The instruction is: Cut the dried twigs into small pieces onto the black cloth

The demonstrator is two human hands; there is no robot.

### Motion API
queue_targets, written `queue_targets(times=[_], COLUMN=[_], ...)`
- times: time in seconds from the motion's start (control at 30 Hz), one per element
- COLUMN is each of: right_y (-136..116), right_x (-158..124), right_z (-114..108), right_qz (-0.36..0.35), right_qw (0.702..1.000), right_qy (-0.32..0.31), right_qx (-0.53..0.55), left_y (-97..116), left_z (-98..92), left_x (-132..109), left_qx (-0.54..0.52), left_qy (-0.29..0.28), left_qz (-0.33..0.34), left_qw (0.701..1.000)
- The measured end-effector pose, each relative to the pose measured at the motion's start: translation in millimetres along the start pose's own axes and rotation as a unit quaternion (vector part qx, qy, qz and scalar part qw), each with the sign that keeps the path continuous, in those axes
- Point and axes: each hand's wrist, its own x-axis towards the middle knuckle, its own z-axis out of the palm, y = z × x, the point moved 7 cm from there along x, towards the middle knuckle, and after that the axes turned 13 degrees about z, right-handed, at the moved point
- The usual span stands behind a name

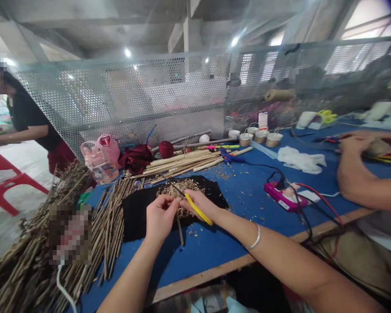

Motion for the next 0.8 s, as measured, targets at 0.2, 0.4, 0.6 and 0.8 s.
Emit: queue_targets(times=[0.2,0.4,0.6,0.8], right_y=[-3,-4,-7,-9], right_x=[0,0,-1,-2], right_z=[1,-3,-7,-8], right_qz=[-0.021,-0.039,-0.040,-0.055], right_qw=[1.000,0.999,0.993,0.981], right_qy=[-0.006,-0.002,0.034,0.094], right_qx=[0.008,-0.037,-0.106,-0.160], left_y=[2,1,-1,-4], left_z=[1.8,5.0,9.7,17.4], left_x=[1,1,0,-3], left_qx=[-0.032,-0.069,-0.080,-0.074], left_qy=[-0.007,-0.024,-0.047,-0.079], left_qz=[-0.012,-0.059,-0.056,-0.057], left_qw=[0.999,0.996,0.994,0.992])
